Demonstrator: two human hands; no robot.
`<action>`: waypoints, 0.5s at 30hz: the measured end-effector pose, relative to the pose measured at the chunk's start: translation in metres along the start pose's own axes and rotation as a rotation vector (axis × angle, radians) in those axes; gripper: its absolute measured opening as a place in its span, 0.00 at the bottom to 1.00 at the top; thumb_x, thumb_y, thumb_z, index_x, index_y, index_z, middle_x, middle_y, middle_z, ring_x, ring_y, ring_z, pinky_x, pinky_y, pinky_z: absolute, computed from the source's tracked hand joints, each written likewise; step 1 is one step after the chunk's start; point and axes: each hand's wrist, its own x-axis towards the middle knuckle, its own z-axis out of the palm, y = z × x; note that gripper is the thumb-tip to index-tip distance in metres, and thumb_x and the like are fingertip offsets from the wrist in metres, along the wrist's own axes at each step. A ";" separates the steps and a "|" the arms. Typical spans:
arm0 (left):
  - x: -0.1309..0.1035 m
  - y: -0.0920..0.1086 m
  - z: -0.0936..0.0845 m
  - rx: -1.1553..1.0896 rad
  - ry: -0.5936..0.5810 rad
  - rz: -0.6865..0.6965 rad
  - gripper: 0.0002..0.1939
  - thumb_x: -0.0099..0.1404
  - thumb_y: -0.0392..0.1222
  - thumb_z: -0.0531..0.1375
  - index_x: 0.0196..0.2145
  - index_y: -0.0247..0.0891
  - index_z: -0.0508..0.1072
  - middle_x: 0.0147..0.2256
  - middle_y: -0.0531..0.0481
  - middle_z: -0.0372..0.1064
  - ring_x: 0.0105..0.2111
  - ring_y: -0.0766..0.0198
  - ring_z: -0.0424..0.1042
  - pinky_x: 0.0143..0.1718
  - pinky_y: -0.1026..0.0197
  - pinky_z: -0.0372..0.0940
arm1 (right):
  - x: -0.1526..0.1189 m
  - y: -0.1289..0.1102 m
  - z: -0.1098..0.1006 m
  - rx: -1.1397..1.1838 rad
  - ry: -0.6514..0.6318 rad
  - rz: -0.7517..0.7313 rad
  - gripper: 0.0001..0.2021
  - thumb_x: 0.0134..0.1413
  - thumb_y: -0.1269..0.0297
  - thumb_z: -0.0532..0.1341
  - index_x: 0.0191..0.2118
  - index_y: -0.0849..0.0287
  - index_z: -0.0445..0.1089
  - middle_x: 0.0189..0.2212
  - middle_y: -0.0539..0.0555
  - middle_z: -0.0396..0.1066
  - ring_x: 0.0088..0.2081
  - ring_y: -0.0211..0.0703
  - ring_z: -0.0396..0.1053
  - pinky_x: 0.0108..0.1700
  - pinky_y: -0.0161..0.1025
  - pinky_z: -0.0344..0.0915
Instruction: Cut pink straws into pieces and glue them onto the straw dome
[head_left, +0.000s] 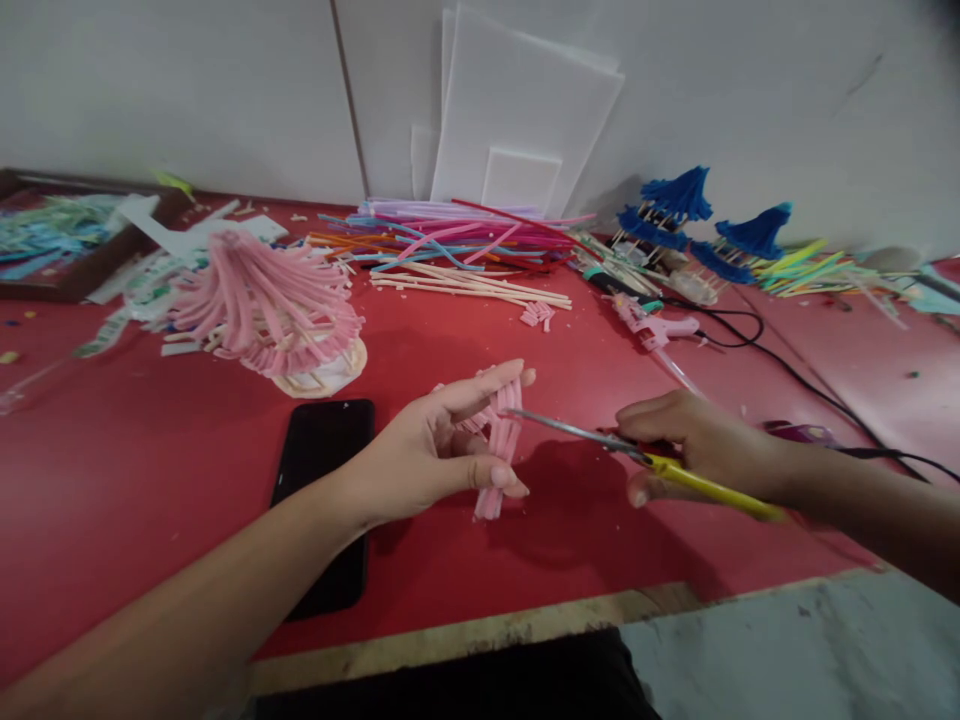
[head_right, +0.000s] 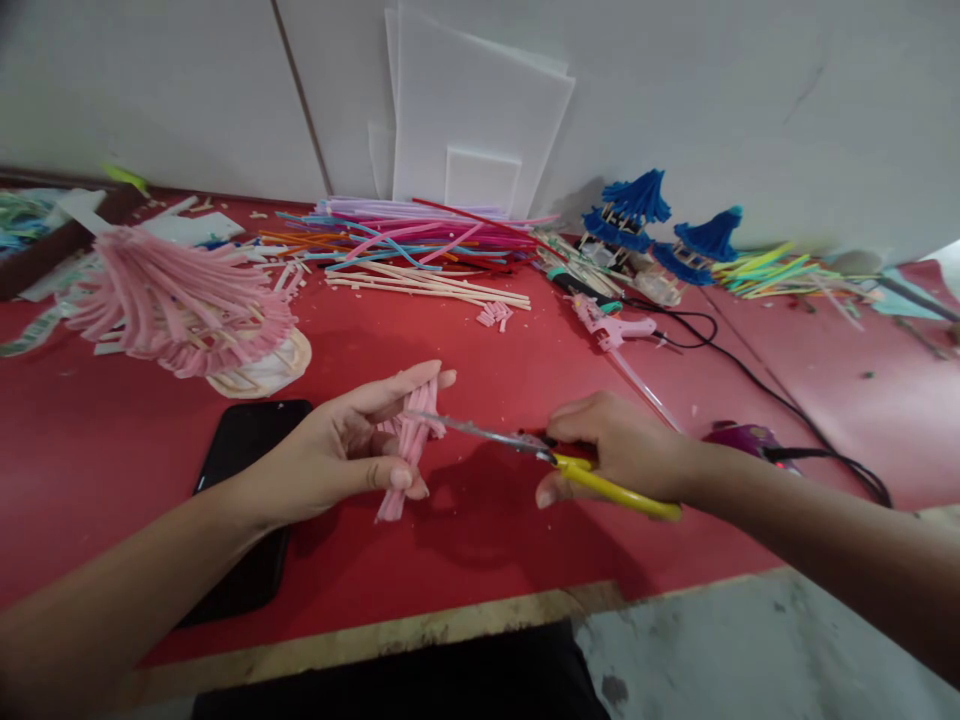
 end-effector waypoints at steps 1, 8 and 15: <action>0.001 -0.001 0.000 0.026 0.046 0.019 0.42 0.57 0.32 0.68 0.65 0.48 0.57 0.50 0.41 0.74 0.29 0.65 0.78 0.32 0.63 0.75 | 0.000 0.003 0.000 -0.049 0.052 0.037 0.30 0.51 0.32 0.53 0.19 0.57 0.56 0.18 0.46 0.53 0.20 0.33 0.50 0.25 0.35 0.47; 0.004 -0.005 -0.006 0.222 0.265 0.165 0.47 0.58 0.37 0.68 0.68 0.39 0.48 0.28 0.51 0.75 0.29 0.63 0.77 0.32 0.64 0.72 | -0.006 0.026 0.022 -0.405 0.250 0.475 0.19 0.58 0.47 0.53 0.28 0.58 0.66 0.25 0.56 0.69 0.24 0.43 0.64 0.27 0.38 0.53; -0.002 -0.006 0.005 0.448 0.457 0.315 0.40 0.61 0.41 0.66 0.67 0.43 0.53 0.31 0.51 0.75 0.30 0.61 0.77 0.38 0.62 0.73 | -0.005 -0.019 -0.002 -0.334 0.337 0.493 0.16 0.62 0.57 0.51 0.40 0.60 0.71 0.38 0.63 0.76 0.38 0.54 0.73 0.39 0.47 0.64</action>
